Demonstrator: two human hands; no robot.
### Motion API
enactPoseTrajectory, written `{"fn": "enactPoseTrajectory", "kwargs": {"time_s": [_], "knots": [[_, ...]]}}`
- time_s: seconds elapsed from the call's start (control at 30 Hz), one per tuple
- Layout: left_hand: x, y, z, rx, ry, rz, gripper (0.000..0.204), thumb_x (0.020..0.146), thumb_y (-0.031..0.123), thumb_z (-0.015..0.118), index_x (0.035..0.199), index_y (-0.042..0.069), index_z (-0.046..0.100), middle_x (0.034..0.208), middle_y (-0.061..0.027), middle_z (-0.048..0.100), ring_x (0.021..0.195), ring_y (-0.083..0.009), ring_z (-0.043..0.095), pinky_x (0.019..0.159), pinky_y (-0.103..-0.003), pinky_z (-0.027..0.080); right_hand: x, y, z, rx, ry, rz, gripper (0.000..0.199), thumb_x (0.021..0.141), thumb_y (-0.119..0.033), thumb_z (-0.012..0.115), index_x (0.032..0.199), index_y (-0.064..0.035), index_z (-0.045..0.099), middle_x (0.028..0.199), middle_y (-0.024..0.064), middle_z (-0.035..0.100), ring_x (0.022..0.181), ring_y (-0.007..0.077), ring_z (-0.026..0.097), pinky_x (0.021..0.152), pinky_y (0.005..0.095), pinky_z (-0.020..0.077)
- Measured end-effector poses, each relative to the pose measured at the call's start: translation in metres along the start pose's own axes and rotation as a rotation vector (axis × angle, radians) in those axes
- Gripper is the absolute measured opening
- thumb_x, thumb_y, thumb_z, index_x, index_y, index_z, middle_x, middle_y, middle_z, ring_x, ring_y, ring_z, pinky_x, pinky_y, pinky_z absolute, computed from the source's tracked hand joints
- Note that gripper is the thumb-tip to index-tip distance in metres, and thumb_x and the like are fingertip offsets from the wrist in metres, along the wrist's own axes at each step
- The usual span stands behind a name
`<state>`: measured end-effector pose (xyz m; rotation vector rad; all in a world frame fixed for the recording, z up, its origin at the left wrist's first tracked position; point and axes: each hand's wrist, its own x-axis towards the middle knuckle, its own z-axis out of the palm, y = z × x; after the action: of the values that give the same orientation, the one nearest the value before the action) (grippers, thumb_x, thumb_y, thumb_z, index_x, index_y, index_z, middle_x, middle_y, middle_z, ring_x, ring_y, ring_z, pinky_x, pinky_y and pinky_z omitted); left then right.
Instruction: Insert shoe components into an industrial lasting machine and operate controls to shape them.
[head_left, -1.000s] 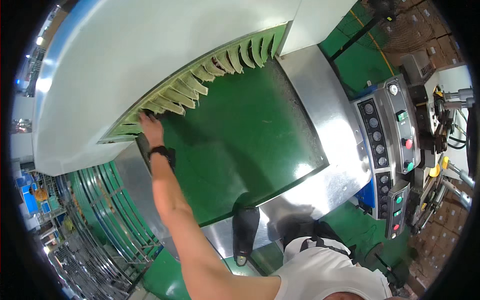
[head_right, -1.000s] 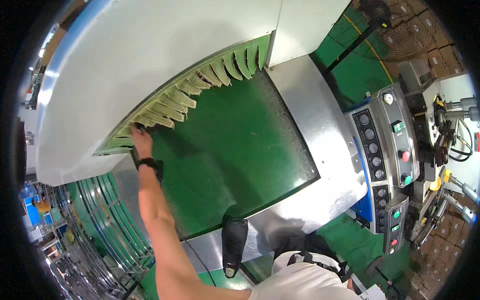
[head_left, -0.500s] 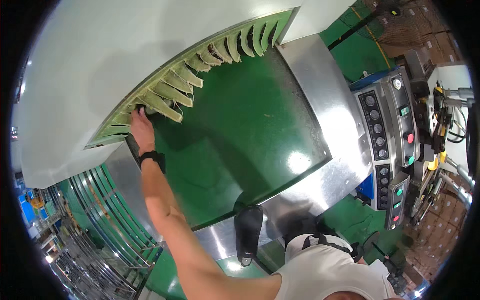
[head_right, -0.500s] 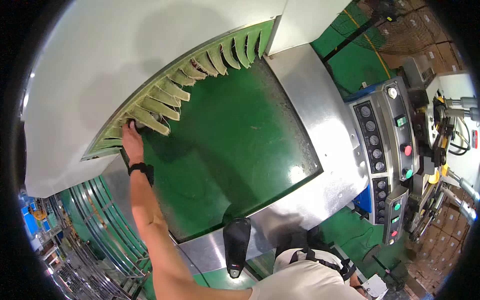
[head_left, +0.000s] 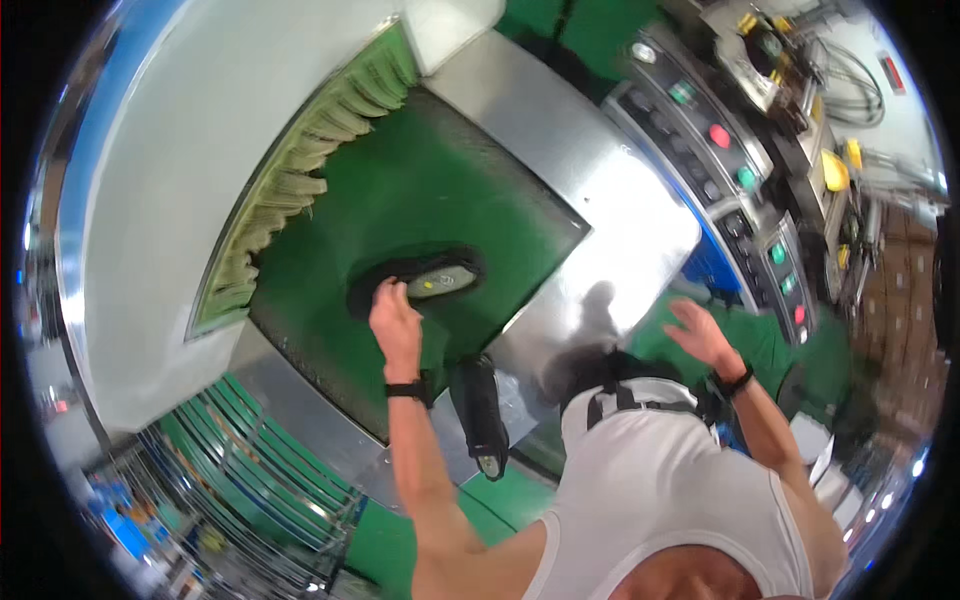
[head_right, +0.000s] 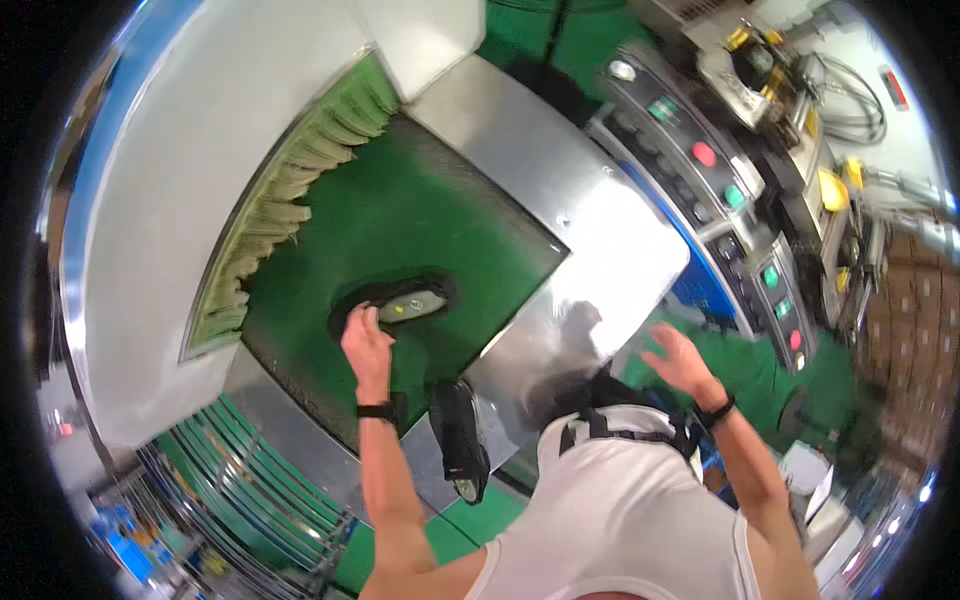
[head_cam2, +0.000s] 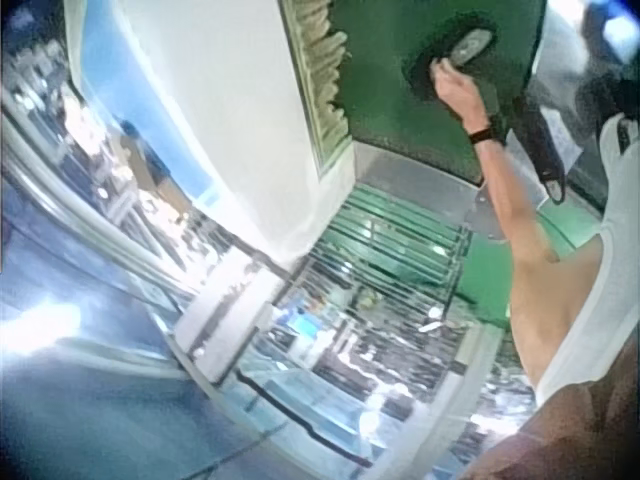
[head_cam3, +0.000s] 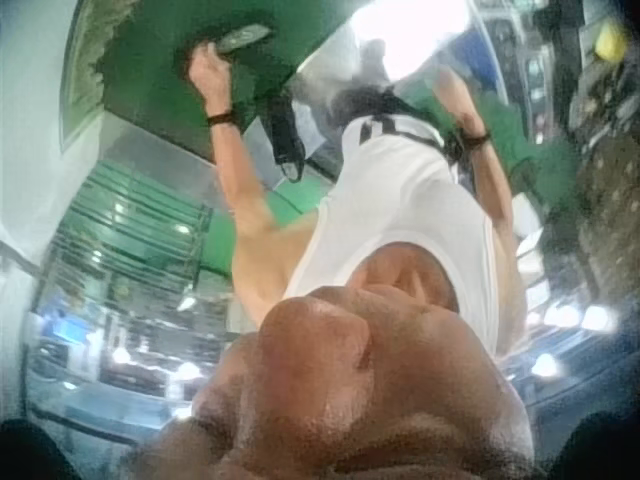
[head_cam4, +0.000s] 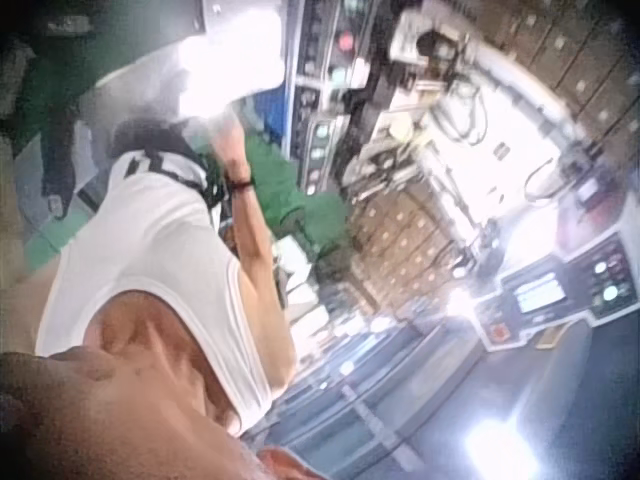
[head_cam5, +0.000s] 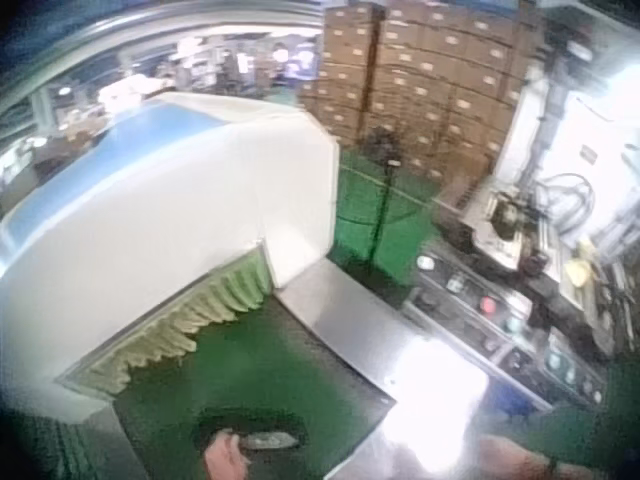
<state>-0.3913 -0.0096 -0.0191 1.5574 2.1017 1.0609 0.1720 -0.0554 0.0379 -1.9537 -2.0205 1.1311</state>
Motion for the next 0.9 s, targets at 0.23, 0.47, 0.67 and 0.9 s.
{"fn": "enactPoseTrajectory", "kwargs": {"time_s": [0.23,0.47,0.67,0.9], "knots": [[-0.069,0.228,0.082,-0.234,-0.390,0.299,0.020,0.100,0.008,0.058,0.114,-0.004,0.064,0.110,-0.0223,0.069,0.099,-0.0410,0.067,0.085,-0.044,0.055,0.037,-0.166,-0.009,-0.509,0.036,-0.441,0.097,0.067,-0.031,0.088,0.143,0.0068,0.040,0.142,0.0292,0.048,0.128,0.0509,0.049,0.109,0.0499,0.0428],[-0.085,0.440,0.158,-0.256,-0.812,0.952,0.015,0.098,0.009,0.059,0.107,-0.002,0.064,0.110,-0.0180,0.068,0.100,-0.0361,0.067,0.078,-0.044,0.057,-0.050,-0.052,-0.109,0.142,0.407,-0.010,0.070,0.071,-0.028,0.082,0.123,0.0067,0.051,0.104,0.0272,0.067,0.099,0.0432,0.066,0.084,0.0478,0.0542],[-0.114,0.618,0.210,-0.578,-0.834,1.242,0.027,0.093,0.005,0.067,0.119,-0.002,0.061,0.128,-0.0213,0.064,0.114,-0.0394,0.063,0.097,-0.043,0.051,-0.157,0.038,-0.165,0.942,0.710,0.112,0.073,0.076,-0.035,0.085,0.127,0.0089,0.057,0.117,0.0174,0.069,0.106,0.0254,0.067,0.092,0.0360,0.0535],[-0.139,0.753,0.372,-0.760,-1.124,0.903,0.037,0.101,0.009,0.059,0.134,-0.007,0.054,0.134,-0.0211,0.062,0.124,-0.0275,0.062,0.104,-0.035,0.048,-0.256,0.130,-0.204,1.687,0.952,0.057,0.079,0.084,-0.021,0.076,0.148,0.0055,0.039,0.139,0.0174,0.057,0.124,0.0257,0.059,0.104,0.0393,0.0504]]}}
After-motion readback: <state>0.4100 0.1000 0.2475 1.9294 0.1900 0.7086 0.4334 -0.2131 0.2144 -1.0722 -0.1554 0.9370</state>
